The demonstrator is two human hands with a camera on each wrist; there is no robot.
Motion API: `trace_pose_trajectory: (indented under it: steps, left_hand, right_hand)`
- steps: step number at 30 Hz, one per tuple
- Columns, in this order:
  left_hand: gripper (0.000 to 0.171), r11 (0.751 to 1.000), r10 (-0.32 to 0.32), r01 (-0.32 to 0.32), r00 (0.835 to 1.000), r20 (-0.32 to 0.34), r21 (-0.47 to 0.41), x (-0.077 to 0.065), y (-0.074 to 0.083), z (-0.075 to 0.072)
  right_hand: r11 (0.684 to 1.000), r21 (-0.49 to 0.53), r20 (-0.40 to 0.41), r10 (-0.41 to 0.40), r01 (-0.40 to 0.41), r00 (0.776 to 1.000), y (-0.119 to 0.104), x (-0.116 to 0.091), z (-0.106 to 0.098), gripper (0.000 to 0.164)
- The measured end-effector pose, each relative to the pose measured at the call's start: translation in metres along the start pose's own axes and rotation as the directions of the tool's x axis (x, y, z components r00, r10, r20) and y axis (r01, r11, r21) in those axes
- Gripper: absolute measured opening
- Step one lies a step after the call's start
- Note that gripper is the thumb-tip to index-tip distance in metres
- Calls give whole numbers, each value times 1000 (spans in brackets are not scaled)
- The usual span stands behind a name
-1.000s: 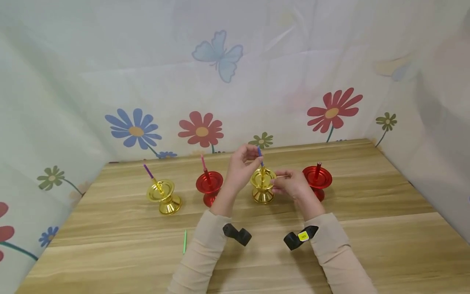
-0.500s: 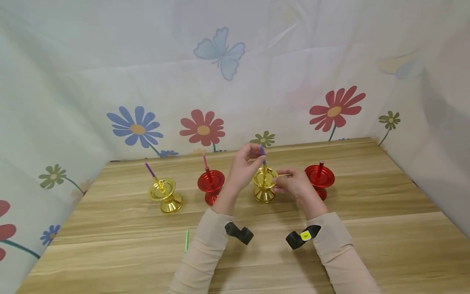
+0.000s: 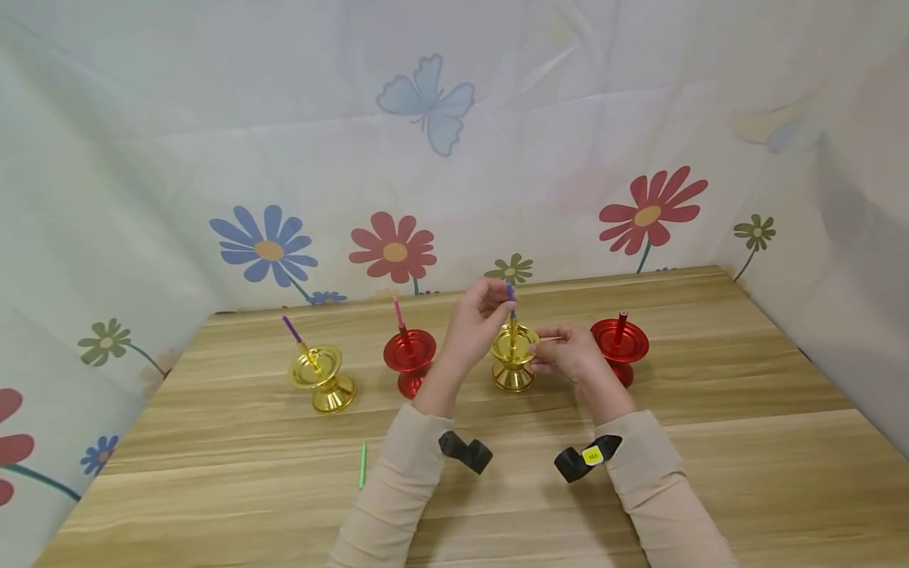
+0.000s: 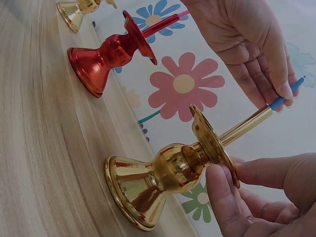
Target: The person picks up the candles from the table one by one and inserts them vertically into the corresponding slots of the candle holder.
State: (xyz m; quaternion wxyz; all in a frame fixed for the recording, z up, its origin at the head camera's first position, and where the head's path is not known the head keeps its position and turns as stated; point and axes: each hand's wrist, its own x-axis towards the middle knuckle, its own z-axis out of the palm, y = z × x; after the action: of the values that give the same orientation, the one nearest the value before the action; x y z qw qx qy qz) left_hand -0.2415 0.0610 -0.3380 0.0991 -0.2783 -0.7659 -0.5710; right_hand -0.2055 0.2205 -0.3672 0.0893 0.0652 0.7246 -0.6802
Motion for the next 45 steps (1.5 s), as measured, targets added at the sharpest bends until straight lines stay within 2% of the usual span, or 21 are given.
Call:
trace_pose_trajectory:
  steps: [6, 13, 26, 45]
  left_hand:
    - [16, 999, -3, 3, 1000, 8, 51, 0, 2, 0]
    - [17, 990, 43, -47, 999, 30, 132, 0, 2, 2]
    - [17, 989, 65, -69, 997, 34, 131, -2, 2, 3]
    - [19, 994, 8, -14, 998, 55, 105, -4, 4, -1]
  right_hand:
    - [1000, -4, 1, 1, -1, 1000, 0, 0, -1, 47]
    - [1000, 9, 20, -12, 12, 1000, -4, -2, 1, 48]
    - [1000, -1, 15, -24, 24, 1000, -3, -2, 0, 46]
    - [998, -34, 25, -46, 46, 999, -2, -2, 1, 46]
